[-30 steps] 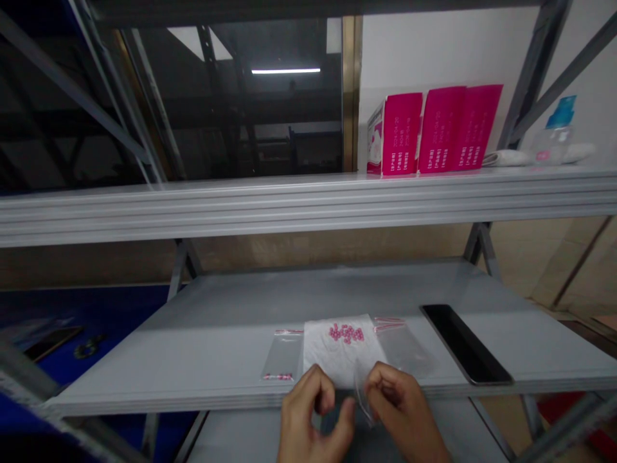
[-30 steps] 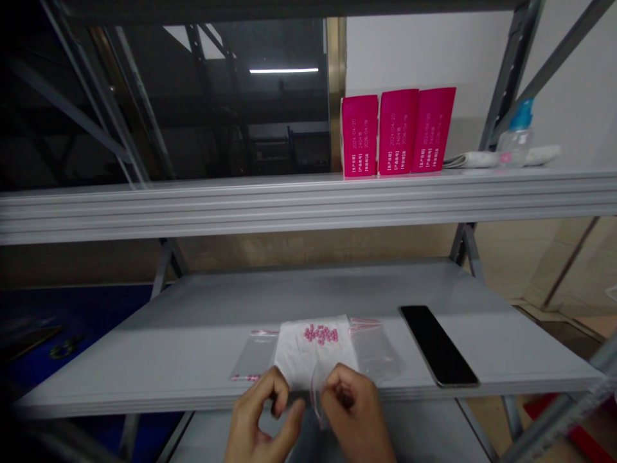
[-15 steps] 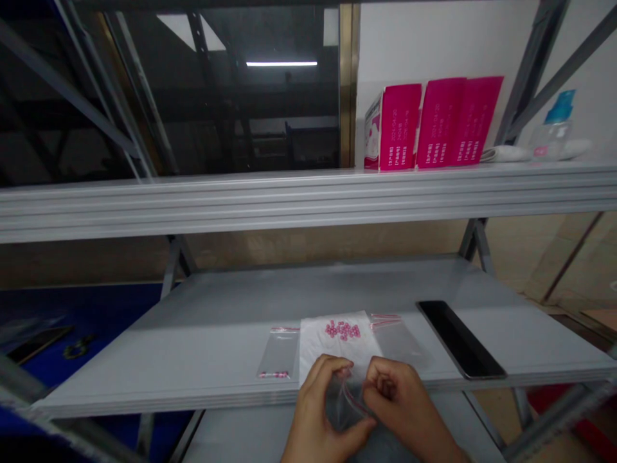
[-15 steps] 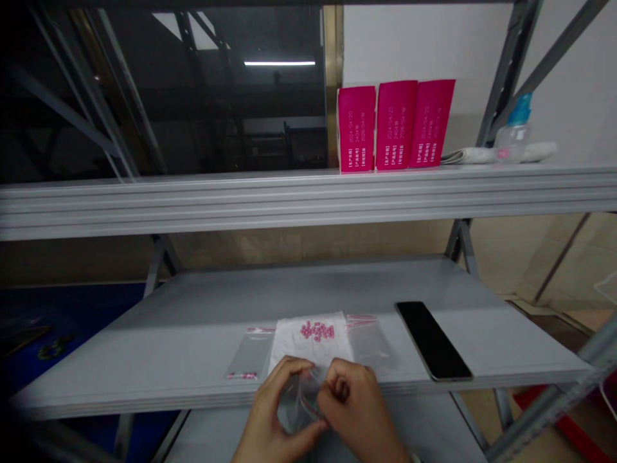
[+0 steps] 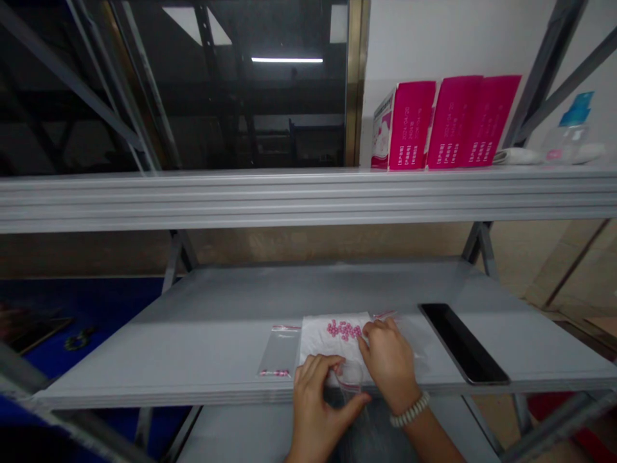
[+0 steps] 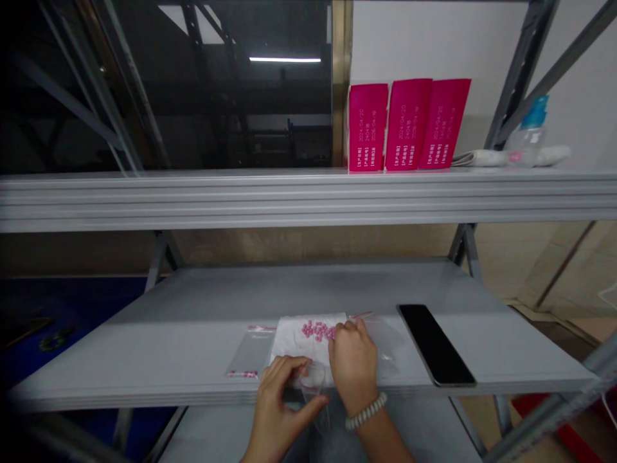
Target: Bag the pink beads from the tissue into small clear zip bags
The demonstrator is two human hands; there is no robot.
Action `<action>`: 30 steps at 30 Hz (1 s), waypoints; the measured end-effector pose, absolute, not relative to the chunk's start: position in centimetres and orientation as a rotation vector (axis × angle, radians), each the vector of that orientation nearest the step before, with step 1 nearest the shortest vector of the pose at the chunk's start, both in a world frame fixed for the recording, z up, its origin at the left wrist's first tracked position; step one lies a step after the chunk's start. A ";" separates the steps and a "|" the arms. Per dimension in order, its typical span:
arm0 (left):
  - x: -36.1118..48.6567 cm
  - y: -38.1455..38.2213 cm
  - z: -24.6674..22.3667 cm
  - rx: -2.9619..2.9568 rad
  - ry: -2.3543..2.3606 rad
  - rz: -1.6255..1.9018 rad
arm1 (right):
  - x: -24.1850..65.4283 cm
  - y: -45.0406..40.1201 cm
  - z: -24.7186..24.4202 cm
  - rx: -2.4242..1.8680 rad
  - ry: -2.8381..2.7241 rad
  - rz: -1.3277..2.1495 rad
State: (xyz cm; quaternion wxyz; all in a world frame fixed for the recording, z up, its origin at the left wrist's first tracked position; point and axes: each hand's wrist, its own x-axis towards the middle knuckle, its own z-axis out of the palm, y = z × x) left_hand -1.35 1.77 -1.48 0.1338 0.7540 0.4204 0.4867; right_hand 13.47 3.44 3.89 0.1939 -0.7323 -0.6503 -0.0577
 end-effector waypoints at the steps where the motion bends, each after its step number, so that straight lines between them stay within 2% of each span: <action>1: -1.4 1.7 -1.6 2.201 1.230 1.416 | 13.3 3.6 3.6 -2.064 -1.812 -0.172; 13: -1.1 1.6 -1.6 2.255 1.332 1.364 | 13.7 3.9 1.9 -2.002 -1.742 -0.205; 20: -1.1 1.4 -1.6 2.253 1.381 1.274 | 15.6 2.4 2.9 -1.360 -1.853 0.308; 22: -1.1 1.5 -1.6 2.257 1.384 1.276 | 15.9 2.5 3.1 -1.417 -1.857 0.286; 27: -1.1 1.6 -1.4 2.258 1.396 1.281 | 15.2 3.7 3.1 -1.934 -1.795 -0.066; 30: -1.1 1.6 -1.5 2.263 1.396 1.274 | 14.5 4.4 2.8 -1.983 -1.789 -0.103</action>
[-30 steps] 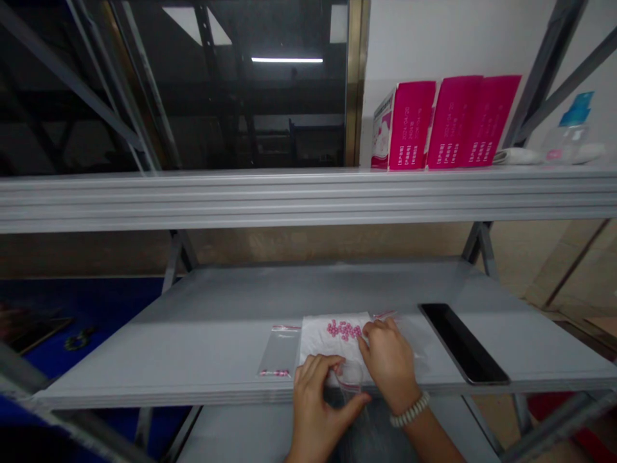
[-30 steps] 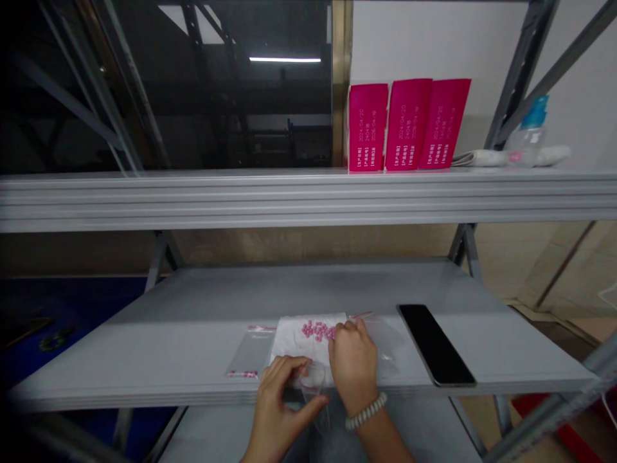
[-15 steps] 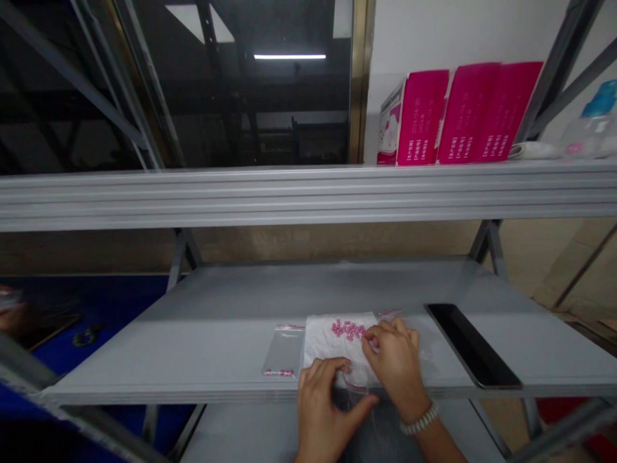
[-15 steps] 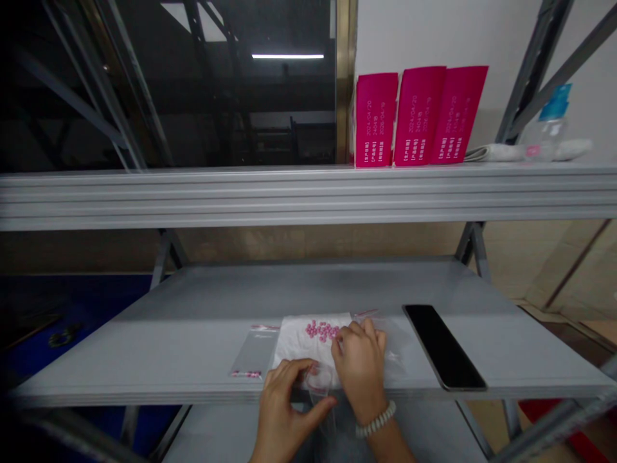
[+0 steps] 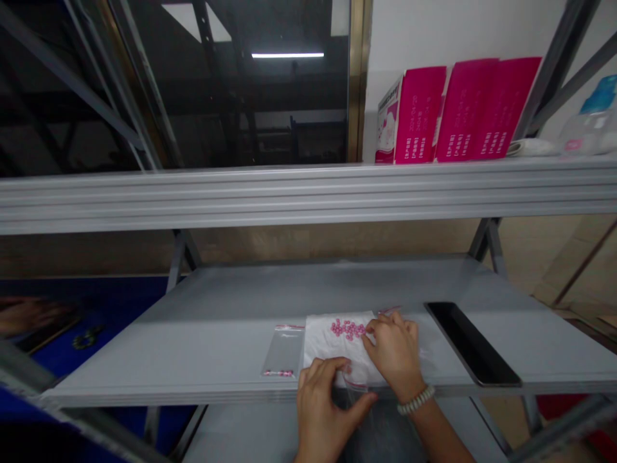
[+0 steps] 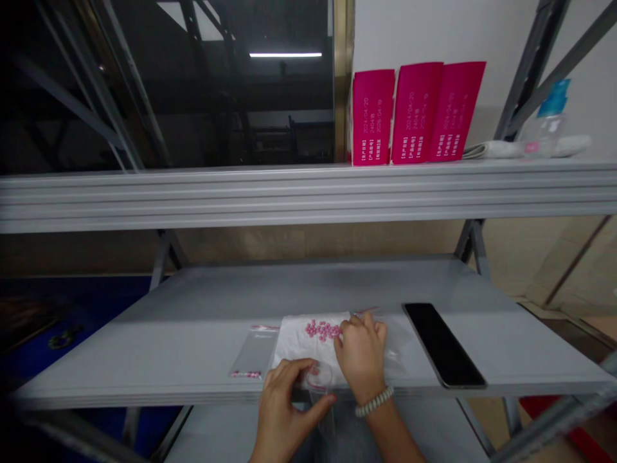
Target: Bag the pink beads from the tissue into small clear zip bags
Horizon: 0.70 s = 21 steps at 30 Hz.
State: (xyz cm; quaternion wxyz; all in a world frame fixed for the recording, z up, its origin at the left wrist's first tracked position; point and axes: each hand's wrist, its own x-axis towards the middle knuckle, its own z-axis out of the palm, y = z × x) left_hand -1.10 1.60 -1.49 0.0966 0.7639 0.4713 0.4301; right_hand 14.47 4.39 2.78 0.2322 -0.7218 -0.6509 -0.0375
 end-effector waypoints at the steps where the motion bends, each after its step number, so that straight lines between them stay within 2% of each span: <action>1: -1.1 1.6 -1.5 2.265 1.393 1.273 | 14.3 4.5 2.7 -1.982 -1.784 -0.102; 8: -1.1 1.7 -1.6 2.270 1.389 1.271 | 14.3 4.5 2.9 -1.951 -1.767 -0.059; 14: -1.1 1.6 -1.4 2.254 1.420 1.267 | 16.0 3.3 3.4 -1.520 -1.903 0.307; 21: -1.1 1.7 -1.6 2.247 1.407 1.281 | 15.2 4.6 2.9 -1.974 -1.787 -0.119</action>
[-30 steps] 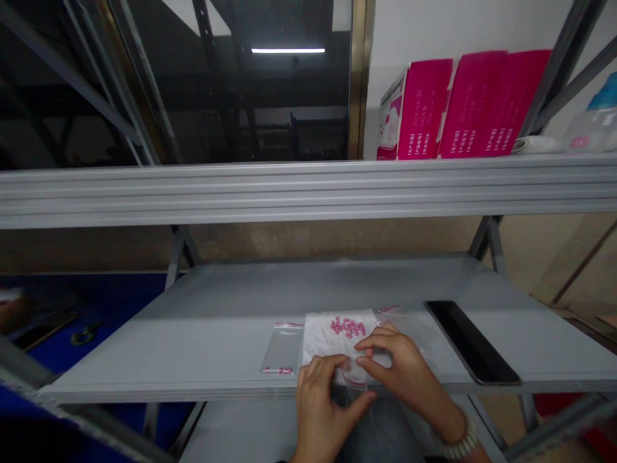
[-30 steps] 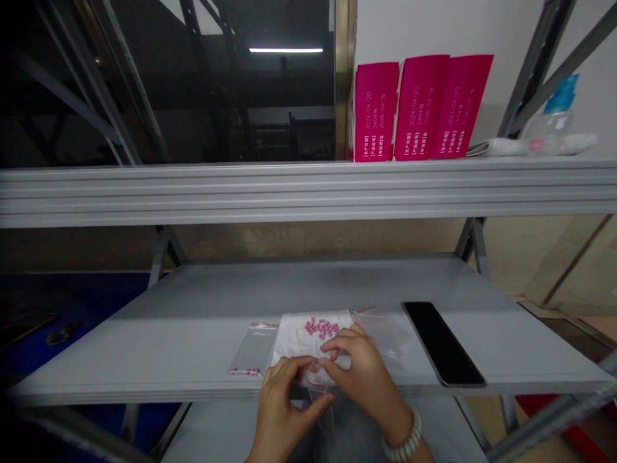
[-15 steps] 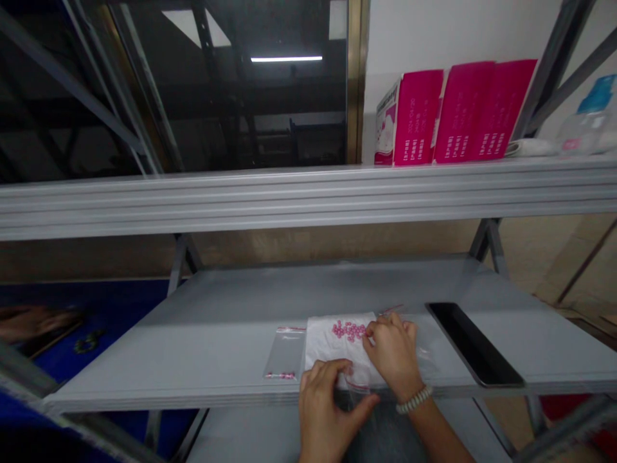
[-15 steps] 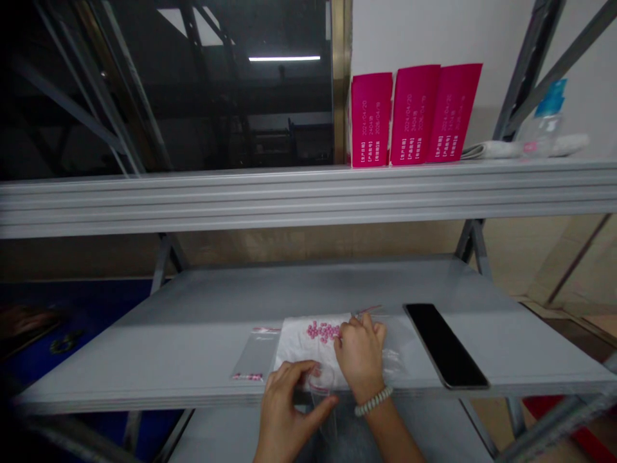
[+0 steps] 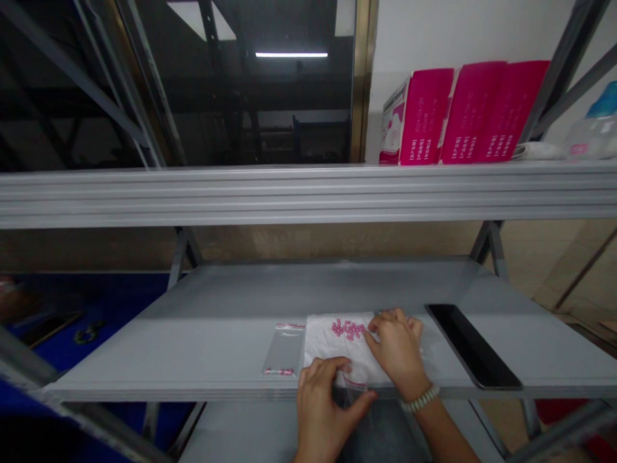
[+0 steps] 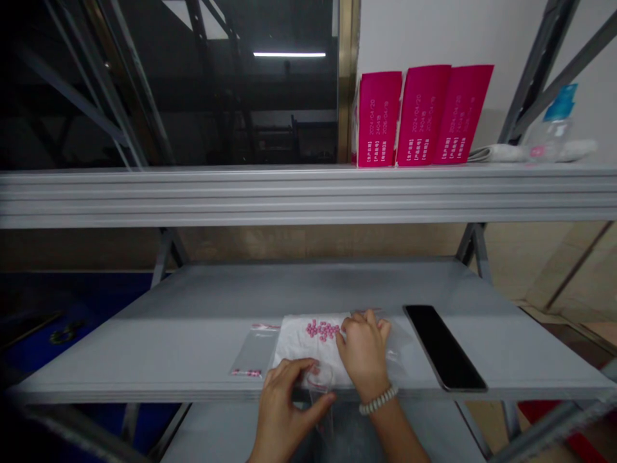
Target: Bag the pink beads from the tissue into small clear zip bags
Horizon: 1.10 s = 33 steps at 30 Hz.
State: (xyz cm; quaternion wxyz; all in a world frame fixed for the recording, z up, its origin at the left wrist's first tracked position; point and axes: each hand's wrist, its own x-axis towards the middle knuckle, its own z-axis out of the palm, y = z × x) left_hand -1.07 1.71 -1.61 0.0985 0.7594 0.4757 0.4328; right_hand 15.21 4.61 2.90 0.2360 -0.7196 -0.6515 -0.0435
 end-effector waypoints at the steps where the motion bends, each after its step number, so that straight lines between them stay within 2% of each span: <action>1: -1.1 1.8 -1.7 2.252 1.404 1.283 | 15.0 4.9 2.8 -1.977 -1.802 -0.124; 11: -1.2 1.8 -1.6 2.277 1.408 1.286 | 14.3 5.0 3.0 -1.915 -1.812 -0.071; 16: -1.2 1.7 -1.5 2.267 1.408 1.274 | 14.9 3.0 3.9 -1.628 -1.915 0.189; 23: -1.1 1.7 -1.6 2.255 1.412 1.282 | 15.3 4.9 3.1 -1.934 -1.856 -0.141; 33: -1.5 2.0 -2.3 2.281 1.398 1.223 | 14.4 6.9 2.4 -1.941 -1.882 -0.178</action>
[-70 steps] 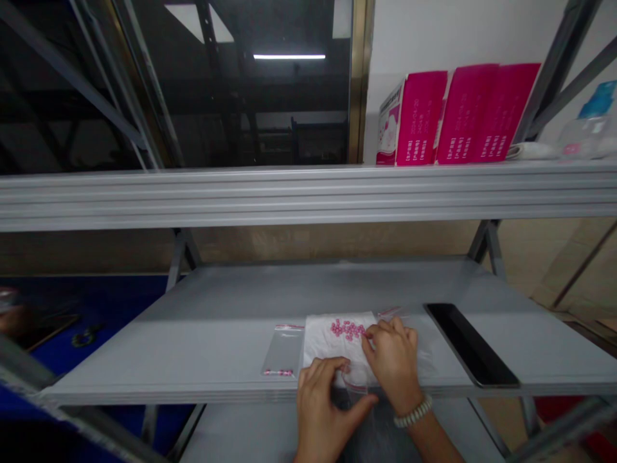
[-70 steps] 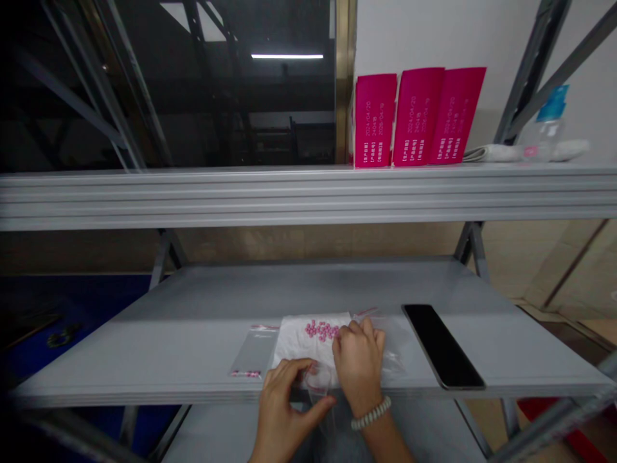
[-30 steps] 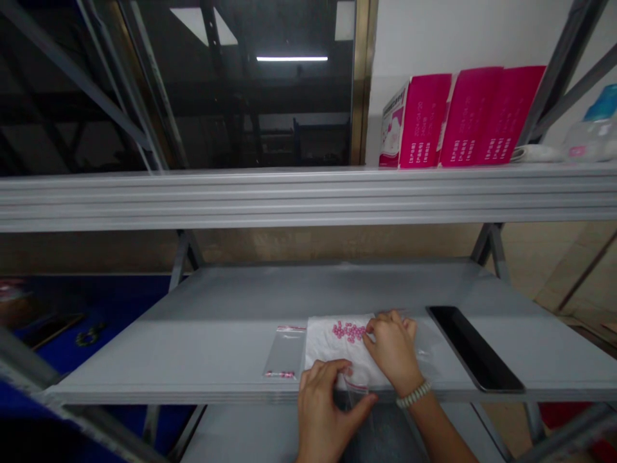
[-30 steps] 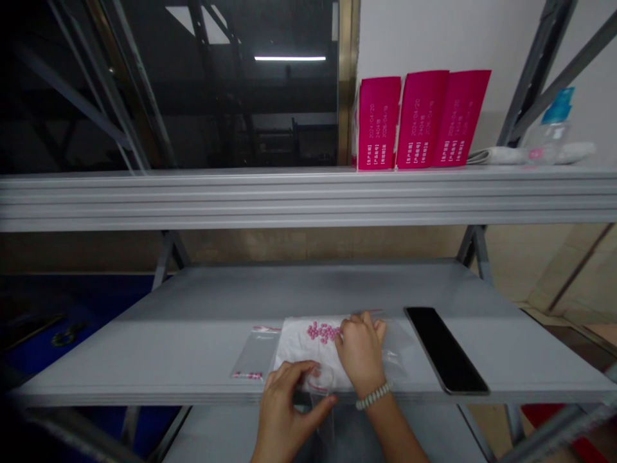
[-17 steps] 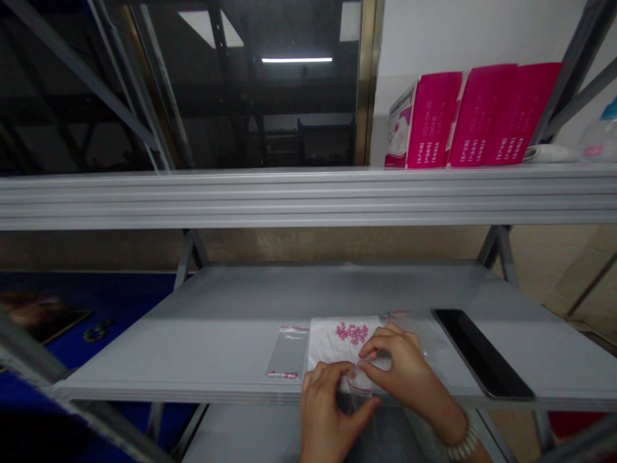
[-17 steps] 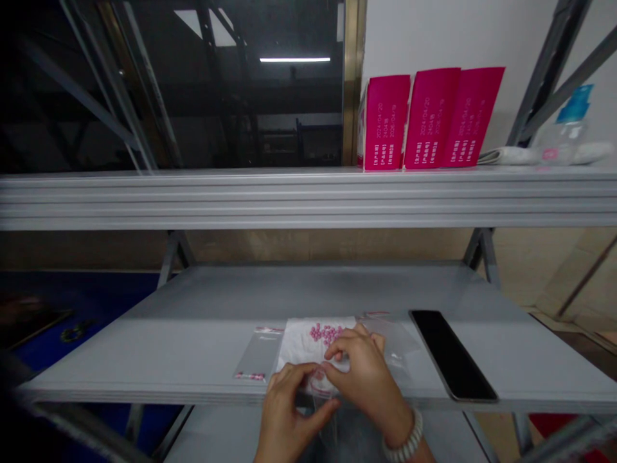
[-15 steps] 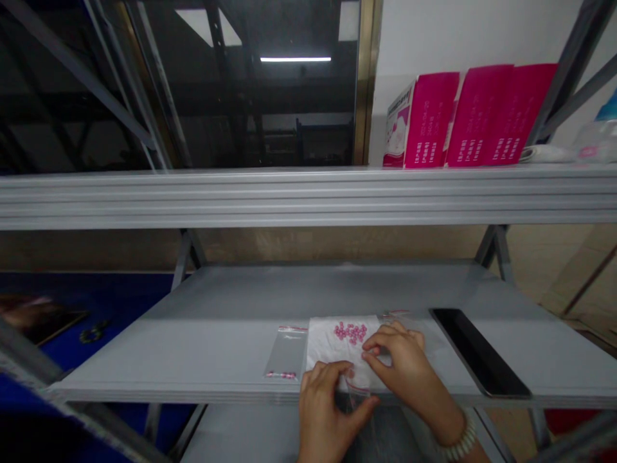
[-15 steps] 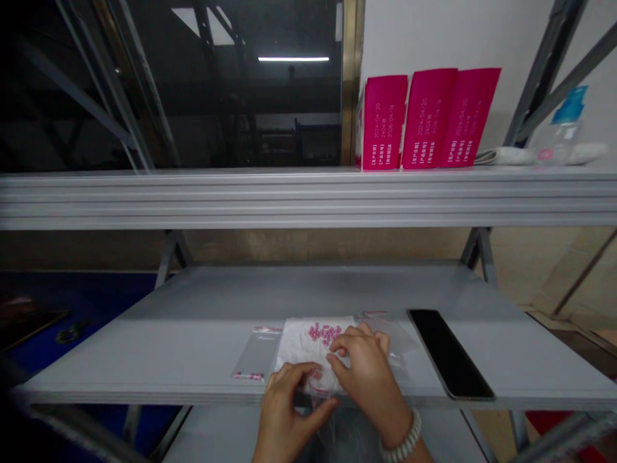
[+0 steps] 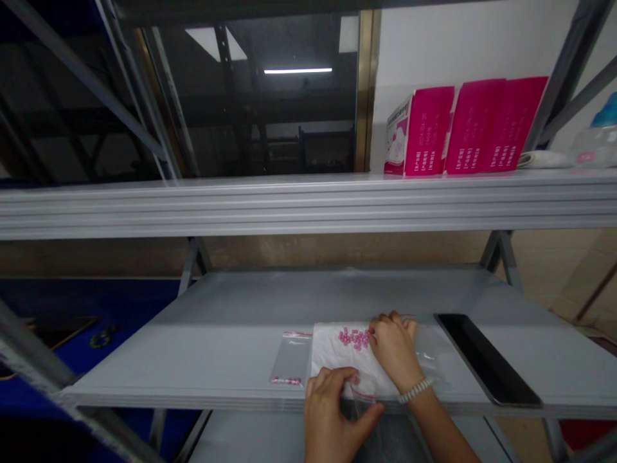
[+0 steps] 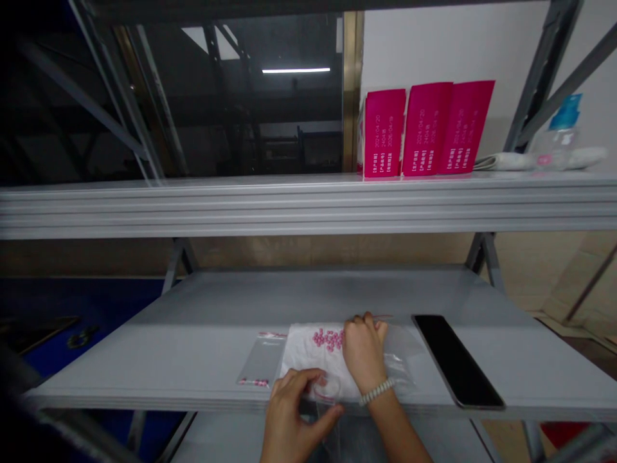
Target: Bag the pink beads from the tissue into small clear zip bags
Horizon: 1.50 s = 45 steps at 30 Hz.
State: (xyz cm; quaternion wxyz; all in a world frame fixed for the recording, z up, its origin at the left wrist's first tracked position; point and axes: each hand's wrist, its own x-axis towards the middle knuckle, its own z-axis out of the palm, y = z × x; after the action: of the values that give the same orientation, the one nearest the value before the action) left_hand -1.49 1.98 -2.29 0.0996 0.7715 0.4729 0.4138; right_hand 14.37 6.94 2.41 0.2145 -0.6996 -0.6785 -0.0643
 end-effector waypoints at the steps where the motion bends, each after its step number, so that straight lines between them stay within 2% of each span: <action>1: -1.5 2.0 -2.3 2.278 1.397 1.228 | 14.4 6.8 2.6 -1.939 -1.878 -0.174; 5: -1.4 1.9 -2.0 2.254 1.392 1.245 | 14.5 5.2 3.7 -1.893 -1.873 -0.104; 9: -1.1 1.9 -1.6 2.219 1.376 1.261 | 14.6 2.5 4.5 -1.609 -1.898 0.223; 18: -1.2 1.0 -0.7 2.148 1.268 1.388 | 13.6 -1.0 3.3 -1.297 -1.625 0.571; 21: -1.1 0.5 0.1 1.991 1.179 1.487 | 13.6 -1.2 3.5 -1.223 -1.577 0.701; 24: -0.9 0.0 0.2 1.705 0.966 1.372 | 13.8 -1.3 3.7 -1.155 -1.464 0.858; 27: -1.0 -0.3 -0.6 1.495 0.808 1.132 | 13.9 -1.3 3.6 -1.153 -1.328 0.873; 31: -1.7 -0.4 -0.5 1.507 0.757 1.026 | 13.8 -1.3 3.4 -1.075 -1.186 0.833; 38: -2.9 0.2 2.6 1.556 0.905 1.257 | 13.5 -1.8 3.8 -0.996 -1.172 0.845; 45: -2.8 0.0 3.5 1.683 0.996 1.408 | 13.7 -1.7 3.6 -0.976 -1.207 0.864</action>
State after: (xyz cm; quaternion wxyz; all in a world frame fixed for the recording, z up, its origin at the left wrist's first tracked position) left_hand -2.84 0.04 3.50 0.3579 0.6522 0.3859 0.5456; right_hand 13.71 -1.69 3.64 0.6308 -0.4261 -0.5273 0.3774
